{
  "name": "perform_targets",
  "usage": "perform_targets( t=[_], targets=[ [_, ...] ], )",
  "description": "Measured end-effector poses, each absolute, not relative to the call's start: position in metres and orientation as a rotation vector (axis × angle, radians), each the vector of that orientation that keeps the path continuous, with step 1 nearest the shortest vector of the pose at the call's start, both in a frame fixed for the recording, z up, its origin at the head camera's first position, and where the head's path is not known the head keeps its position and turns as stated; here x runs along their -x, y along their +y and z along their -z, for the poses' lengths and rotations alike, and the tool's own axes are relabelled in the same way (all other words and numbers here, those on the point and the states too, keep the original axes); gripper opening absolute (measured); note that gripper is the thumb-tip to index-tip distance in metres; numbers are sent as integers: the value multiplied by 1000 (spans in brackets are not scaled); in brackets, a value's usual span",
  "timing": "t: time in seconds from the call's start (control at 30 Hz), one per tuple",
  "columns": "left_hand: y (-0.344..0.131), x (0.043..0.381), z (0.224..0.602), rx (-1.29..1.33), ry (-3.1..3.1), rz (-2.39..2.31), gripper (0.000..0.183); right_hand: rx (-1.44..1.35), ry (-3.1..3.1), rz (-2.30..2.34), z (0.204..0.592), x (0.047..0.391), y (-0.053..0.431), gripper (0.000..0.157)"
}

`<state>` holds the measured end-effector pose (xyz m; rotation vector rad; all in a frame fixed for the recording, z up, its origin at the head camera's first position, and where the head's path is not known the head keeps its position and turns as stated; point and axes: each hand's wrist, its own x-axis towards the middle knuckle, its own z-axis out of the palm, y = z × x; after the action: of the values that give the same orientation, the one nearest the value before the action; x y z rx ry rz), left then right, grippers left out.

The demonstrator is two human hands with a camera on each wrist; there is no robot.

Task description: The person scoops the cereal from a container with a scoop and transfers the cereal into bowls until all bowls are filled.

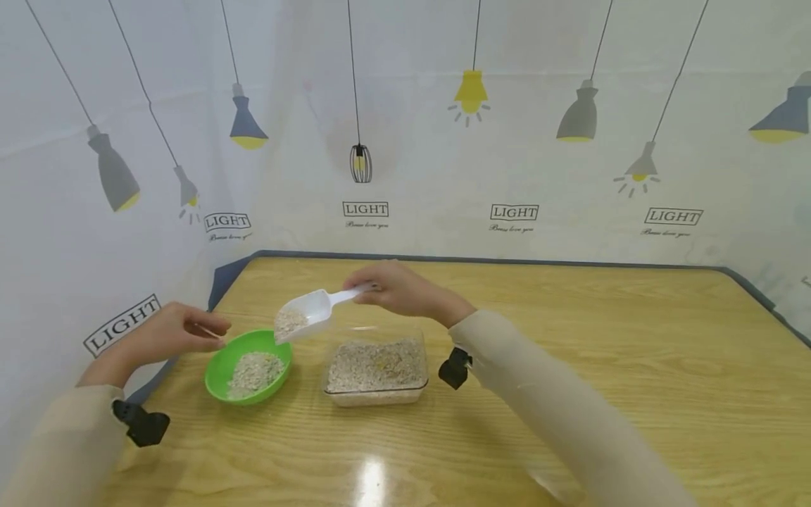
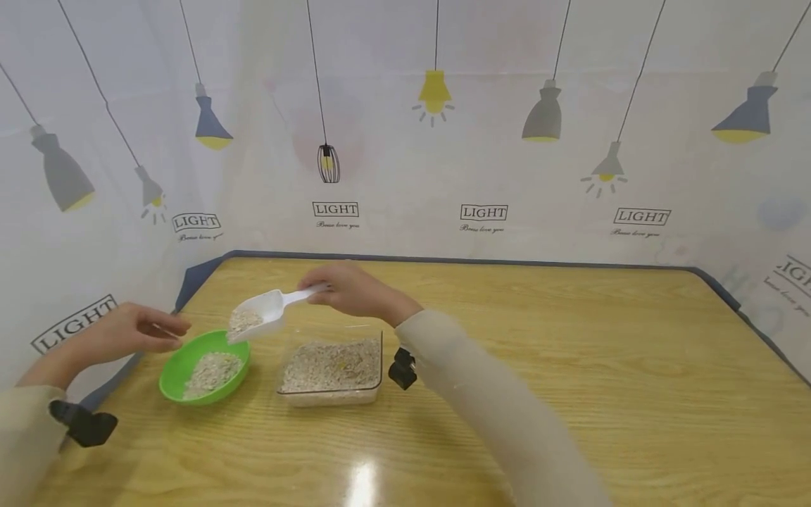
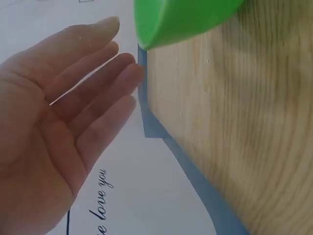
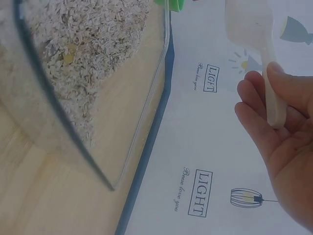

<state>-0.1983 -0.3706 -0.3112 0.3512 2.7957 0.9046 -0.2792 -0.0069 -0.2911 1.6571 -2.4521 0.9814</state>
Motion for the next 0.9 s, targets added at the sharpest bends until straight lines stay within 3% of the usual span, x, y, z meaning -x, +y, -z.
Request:
perform_targets(
  t=[0.27,0.67,0.9],
  targets=[
    [-381,200,319,-417,2677,-940,43,-1723,-2497,-1019,294,283,-33,17],
    [-377,201,321,-178,2559,-1051,46,-1788,-2613,-911,293,276,-68,19],
    [-377,199,321,-179,2555,-1062,47,-1860,-2627,-794,297,273,-91,19]
  ],
)
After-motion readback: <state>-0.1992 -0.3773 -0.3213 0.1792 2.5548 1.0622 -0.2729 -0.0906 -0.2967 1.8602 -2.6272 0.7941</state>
